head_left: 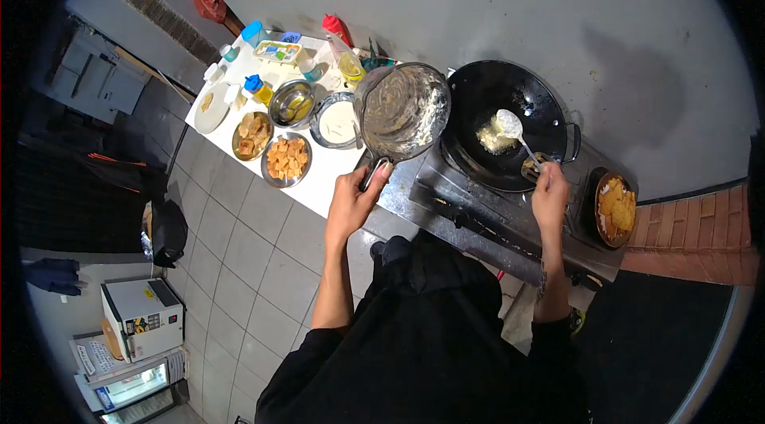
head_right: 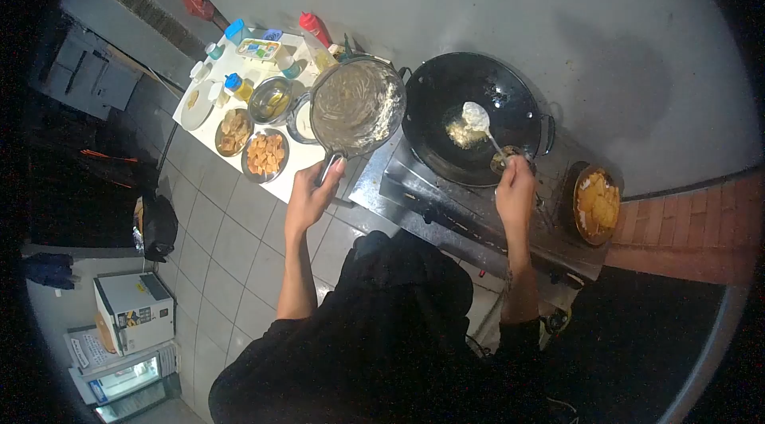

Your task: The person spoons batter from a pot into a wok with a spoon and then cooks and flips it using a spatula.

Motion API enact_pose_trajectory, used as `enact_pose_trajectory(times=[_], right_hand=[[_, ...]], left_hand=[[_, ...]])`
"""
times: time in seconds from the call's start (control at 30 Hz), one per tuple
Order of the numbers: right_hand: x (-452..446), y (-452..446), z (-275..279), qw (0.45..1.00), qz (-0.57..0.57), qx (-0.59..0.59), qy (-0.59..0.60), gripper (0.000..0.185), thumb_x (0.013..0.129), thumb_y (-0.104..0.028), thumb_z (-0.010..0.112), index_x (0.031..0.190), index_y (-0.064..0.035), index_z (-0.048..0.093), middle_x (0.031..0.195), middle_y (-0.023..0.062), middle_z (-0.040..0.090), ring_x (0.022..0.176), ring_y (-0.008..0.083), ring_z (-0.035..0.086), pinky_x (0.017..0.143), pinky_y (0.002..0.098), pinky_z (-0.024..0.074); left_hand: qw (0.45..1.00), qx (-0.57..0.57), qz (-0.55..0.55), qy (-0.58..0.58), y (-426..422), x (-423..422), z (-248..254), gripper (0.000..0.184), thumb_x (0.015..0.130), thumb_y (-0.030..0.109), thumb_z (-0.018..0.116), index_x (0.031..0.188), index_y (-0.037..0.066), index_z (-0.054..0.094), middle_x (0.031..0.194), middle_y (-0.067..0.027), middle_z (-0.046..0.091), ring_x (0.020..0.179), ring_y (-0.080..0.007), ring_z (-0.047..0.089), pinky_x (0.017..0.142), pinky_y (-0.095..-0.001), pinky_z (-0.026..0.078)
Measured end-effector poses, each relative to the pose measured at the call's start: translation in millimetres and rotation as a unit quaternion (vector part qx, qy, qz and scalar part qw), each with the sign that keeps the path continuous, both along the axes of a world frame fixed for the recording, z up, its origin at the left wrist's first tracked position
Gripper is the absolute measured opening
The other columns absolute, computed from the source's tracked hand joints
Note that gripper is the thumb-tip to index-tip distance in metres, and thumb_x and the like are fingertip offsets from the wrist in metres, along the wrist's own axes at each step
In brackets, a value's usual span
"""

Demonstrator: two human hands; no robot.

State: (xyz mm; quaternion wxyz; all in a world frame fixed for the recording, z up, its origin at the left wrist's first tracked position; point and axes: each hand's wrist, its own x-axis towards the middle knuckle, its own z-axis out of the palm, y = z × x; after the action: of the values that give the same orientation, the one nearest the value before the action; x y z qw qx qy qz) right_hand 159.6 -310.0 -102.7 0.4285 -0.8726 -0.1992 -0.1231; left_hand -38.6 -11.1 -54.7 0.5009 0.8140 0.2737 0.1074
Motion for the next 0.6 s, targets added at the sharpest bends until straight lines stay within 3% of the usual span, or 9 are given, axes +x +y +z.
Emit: enact_pose_trajectory(times=[0.03, 0.1, 0.13, 0.27, 0.37, 0.43, 0.5, 0.57, 0.6], right_hand=[[4.8, -7.7, -7.4, 1.0, 0.0, 0.0, 0.0, 0.016, 0.098, -0.009, 0.047, 0.095, 0.0015, 0.058, 0.072, 0.0199, 0.059, 0.065, 0.0294, 0.062, 0.061, 0.0387, 0.0442], [7.9, -17.5, -11.8, 0.986, -0.025, 0.057, 0.153, 0.018, 0.1, -0.012, 0.049, 0.095, 0.0018, 0.058, 0.07, 0.0087, 0.055, 0.063, 0.0142, 0.052, 0.06, 0.0319, 0.0408], [9.9, -19.9, -19.7, 0.982, -0.02, 0.107, 0.156, 0.019, 0.1, -0.014, 0.049, 0.094, 0.0018, 0.059, 0.069, 0.0018, 0.051, 0.064, 0.0076, 0.045, 0.058, 0.0285, 0.0377], [3.2, -20.1, -5.7, 0.959, -0.024, 0.152, 0.237, 0.02, 0.1, -0.014, 0.049, 0.093, 0.002, 0.059, 0.07, 0.0025, 0.052, 0.065, 0.0081, 0.046, 0.059, 0.0285, 0.0384], [1.8, -13.4, -4.3, 0.98, -0.01, 0.082, 0.18, 0.021, 0.1, -0.014, 0.049, 0.092, 0.0022, 0.059, 0.071, 0.0053, 0.054, 0.066, 0.0109, 0.049, 0.063, 0.03, 0.0407], [2.8, -7.5, -14.3, 0.998, 0.007, 0.047, 0.047, 0.019, 0.101, -0.014, 0.051, 0.09, -0.0004, 0.058, 0.063, -0.0041, 0.042, 0.058, 0.0043, 0.037, 0.052, 0.0255, 0.0305], [2.4, -6.2, -11.5, 0.998, 0.013, 0.053, 0.034, 0.019, 0.1, -0.014, 0.051, 0.09, 0.0008, 0.058, 0.063, -0.003, 0.044, 0.059, 0.0056, 0.039, 0.053, 0.027, 0.0309], [-1.6, -9.6, -2.2, 0.993, -0.012, 0.04, 0.108, 0.022, 0.101, -0.016, 0.049, 0.094, 0.0019, 0.059, 0.071, 0.0081, 0.056, 0.063, 0.014, 0.051, 0.06, 0.0314, 0.0417], [-1.2, -13.4, -0.7, 0.993, -0.011, 0.039, 0.108, 0.022, 0.101, -0.016, 0.049, 0.094, 0.0019, 0.059, 0.071, 0.0081, 0.056, 0.063, 0.014, 0.051, 0.06, 0.0314, 0.0417]], left_hand=[[1.0, -0.002, -0.004, 0.008, -1.6, 1.4, 1.7, 0.043, 0.097, 0.037, 0.062, 0.08, -0.002, 0.062, 0.059, 0.0007, 0.049, 0.054, -0.0077, 0.043, 0.05, -0.0259, 0.035], [1.0, -0.018, -0.01, 0.005, -5.0, 4.8, 2.5, 0.042, 0.097, 0.037, 0.061, 0.081, -0.002, 0.063, 0.059, 0.0005, 0.05, 0.054, -0.0078, 0.043, 0.05, -0.0259, 0.036], [1.0, -0.017, -0.008, -0.003, -5.6, 7.2, -1.0, 0.047, 0.096, 0.04, 0.061, 0.076, -0.002, 0.061, 0.056, -0.0006, 0.049, 0.052, -0.0083, 0.043, 0.049, -0.0277, 0.035], [1.0, -0.02, -0.016, -0.016, -9.6, 13.0, -3.0, 0.051, 0.096, 0.042, 0.061, 0.071, -0.003, 0.06, 0.053, -0.0017, 0.048, 0.05, -0.009, 0.042, 0.047, -0.0295, 0.034], [1.0, -0.01, -0.021, -0.014, -11.6, 16.6, -2.5, 0.051, 0.096, 0.042, 0.061, 0.072, -0.002, 0.06, 0.053, -0.0016, 0.048, 0.05, -0.0088, 0.042, 0.047, -0.0293, 0.034], [1.0, -0.013, -0.022, -0.016, -12.4, 16.8, -2.2, 0.05, 0.097, 0.041, 0.061, 0.072, -0.003, 0.06, 0.053, -0.0016, 0.048, 0.05, -0.0088, 0.042, 0.047, -0.0292, 0.034], [0.999, -0.016, -0.02, -0.019, -12.0, 16.4, -1.6, 0.05, 0.097, 0.041, 0.061, 0.073, -0.003, 0.06, 0.053, -0.0017, 0.048, 0.05, -0.0087, 0.042, 0.047, -0.0291, 0.034], [0.999, -0.008, -0.019, -0.029, -12.0, 15.0, -1.1, 0.049, 0.097, 0.04, 0.061, 0.073, -0.003, 0.061, 0.053, -0.0016, 0.048, 0.05, -0.0085, 0.042, 0.047, -0.0288, 0.034], [0.999, -0.008, -0.018, -0.029, -12.4, 14.8, 0.0, 0.049, 0.097, 0.04, 0.061, 0.073, -0.003, 0.061, 0.053, -0.0016, 0.048, 0.05, -0.0085, 0.042, 0.047, -0.0288, 0.034]])
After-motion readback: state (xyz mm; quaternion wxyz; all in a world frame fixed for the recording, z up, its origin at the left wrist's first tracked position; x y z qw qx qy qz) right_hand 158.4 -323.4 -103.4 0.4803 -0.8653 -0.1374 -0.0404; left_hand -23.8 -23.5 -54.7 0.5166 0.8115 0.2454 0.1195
